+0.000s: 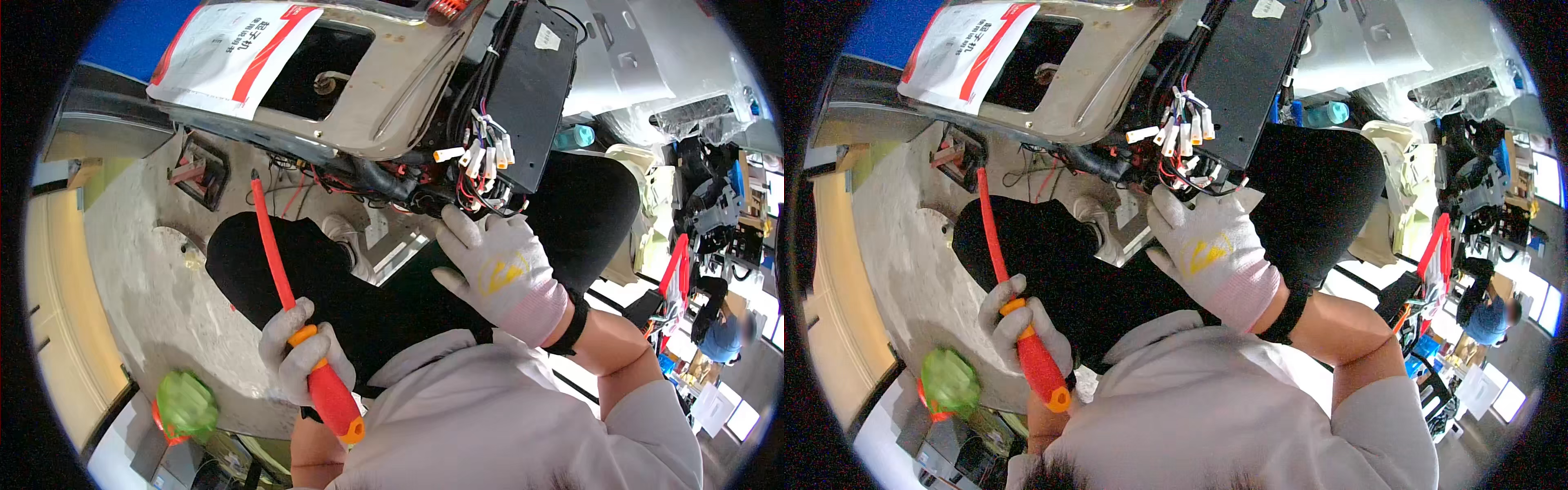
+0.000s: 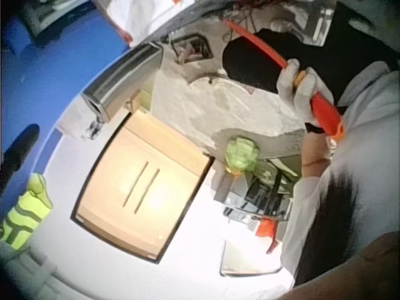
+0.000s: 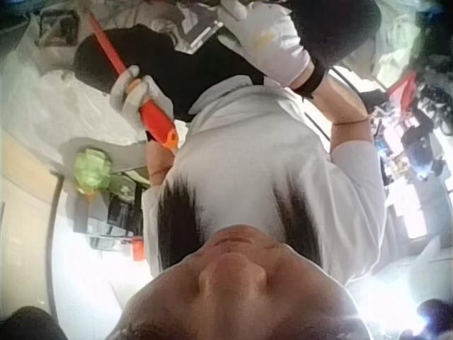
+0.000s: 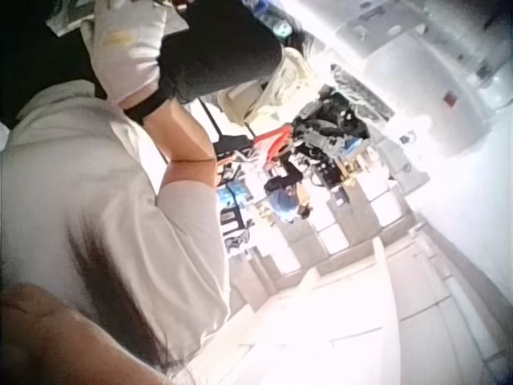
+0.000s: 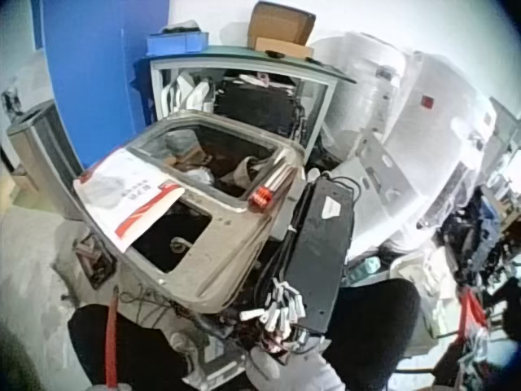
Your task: Repairing and wiring an industrial electromechanical machine.
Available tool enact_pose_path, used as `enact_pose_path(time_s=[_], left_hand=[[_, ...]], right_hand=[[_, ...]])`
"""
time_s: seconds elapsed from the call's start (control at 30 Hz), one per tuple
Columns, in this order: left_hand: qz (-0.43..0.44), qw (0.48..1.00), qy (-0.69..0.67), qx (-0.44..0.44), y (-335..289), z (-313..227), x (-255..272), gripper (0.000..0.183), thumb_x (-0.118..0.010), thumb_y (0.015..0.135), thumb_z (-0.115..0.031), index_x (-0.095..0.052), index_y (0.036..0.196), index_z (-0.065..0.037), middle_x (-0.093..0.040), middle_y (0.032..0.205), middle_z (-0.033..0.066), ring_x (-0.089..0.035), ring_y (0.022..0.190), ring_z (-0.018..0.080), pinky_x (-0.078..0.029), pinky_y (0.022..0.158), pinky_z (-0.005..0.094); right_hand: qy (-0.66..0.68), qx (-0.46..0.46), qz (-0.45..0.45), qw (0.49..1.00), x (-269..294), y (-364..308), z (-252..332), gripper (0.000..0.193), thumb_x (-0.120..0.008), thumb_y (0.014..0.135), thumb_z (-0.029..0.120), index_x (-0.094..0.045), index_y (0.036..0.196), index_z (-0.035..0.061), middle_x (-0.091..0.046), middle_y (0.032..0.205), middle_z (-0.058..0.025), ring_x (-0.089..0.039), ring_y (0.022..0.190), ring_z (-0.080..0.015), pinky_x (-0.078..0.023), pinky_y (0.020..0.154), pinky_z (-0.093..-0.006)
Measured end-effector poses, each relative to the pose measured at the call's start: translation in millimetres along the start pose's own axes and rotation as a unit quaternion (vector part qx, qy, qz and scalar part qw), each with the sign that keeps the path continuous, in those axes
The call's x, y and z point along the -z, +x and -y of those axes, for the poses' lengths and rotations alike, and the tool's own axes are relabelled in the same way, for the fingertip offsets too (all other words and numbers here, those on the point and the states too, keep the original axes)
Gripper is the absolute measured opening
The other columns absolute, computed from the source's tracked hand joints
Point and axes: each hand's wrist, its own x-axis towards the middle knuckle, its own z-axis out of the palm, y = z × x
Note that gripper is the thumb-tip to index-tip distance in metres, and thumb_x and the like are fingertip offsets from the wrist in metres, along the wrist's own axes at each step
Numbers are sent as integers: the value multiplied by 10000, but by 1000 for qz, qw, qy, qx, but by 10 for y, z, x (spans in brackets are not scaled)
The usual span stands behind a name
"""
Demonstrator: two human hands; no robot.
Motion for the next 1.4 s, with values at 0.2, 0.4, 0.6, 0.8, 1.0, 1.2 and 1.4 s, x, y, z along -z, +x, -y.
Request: enact_pose_path(time_s=[0.2, 0.4, 0.6, 0.8, 1.0, 1.2, 1.4], left_hand=[[13, 1000, -5, 17, -16, -5, 42, 265, -586, 792, 129, -504, 915, -91, -563, 1086, 177, -630, 940, 284, -540, 849, 370], [21, 998, -13, 49, 4, 51, 42, 252, -583, 802, 116, -501, 920, -92, -555, 1092, 167, -632, 926, 275, -538, 851, 371], [59, 993, -46, 96, 59, 67, 68, 253, -556, 852, 74, -481, 1003, -115, -535, 1131, 149, -628, 914, 259, -526, 858, 386], [68, 988, -80, 115, 119, 91, 73, 240, -567, 867, 17, -479, 1046, -117, -532, 1120, 144, -624, 866, 244, -540, 819, 374], [84, 984, -107, 117, 109, 125, 65, 207, -577, 861, -17, -486, 1027, -99, -548, 1071, 145, -622, 820, 230, -551, 768, 364], [102, 978, -134, 119, 83, 126, 115, 223, -552, 826, 24, -489, 1011, -84, -554, 1046, 153, -621, 778, 217, -559, 738, 351], [108, 973, -156, 129, 82, 112, 134, 257, -499, 785, 80, -485, 988, -77, -565, 1018, 151, -625, 753, 211, -562, 725, 343]], right_hand=[[69, 25, -23, 997, 56, -109, -221, 395, -710, 784, 279, -655, 1110, 62, -579, 1237, -59, -604, 793, -260, -481, 708, -392], [115, 17, -23, 993, 17, -157, -296, 339, -712, 777, 243, -676, 1061, 61, -580, 1283, -41, -603, 784, -263, -480, 710, -390], [134, 14, -38, 990, -28, -136, -296, 320, -715, 774, 235, -683, 1040, 61, -586, 1282, -39, -603, 794, -267, -482, 721, -398], [157, 17, -43, 987, -36, -124, -286, 316, -724, 763, 208, -682, 1038, 58, -587, 1271, -54, -614, 842, -281, -486, 754, -410], [162, 25, -43, 986, -22, -102, -253, 323, -733, 748, 190, -673, 1034, 51, -574, 1260, -88, -610, 951, -312, -489, 789, -419], [167, 22, -31, 985, -1, -65, -216, 328, -723, 759, 187, -659, 1052, 55, -571, 1253, -85, -614, 918, -308, -495, 769, -418], [162, 16, -35, 986, -23, -68, -186, 314, -718, 765, 192, -652, 1039, 53, -570, 1241, -89, -614, 876, -292, -500, 750, -407]])
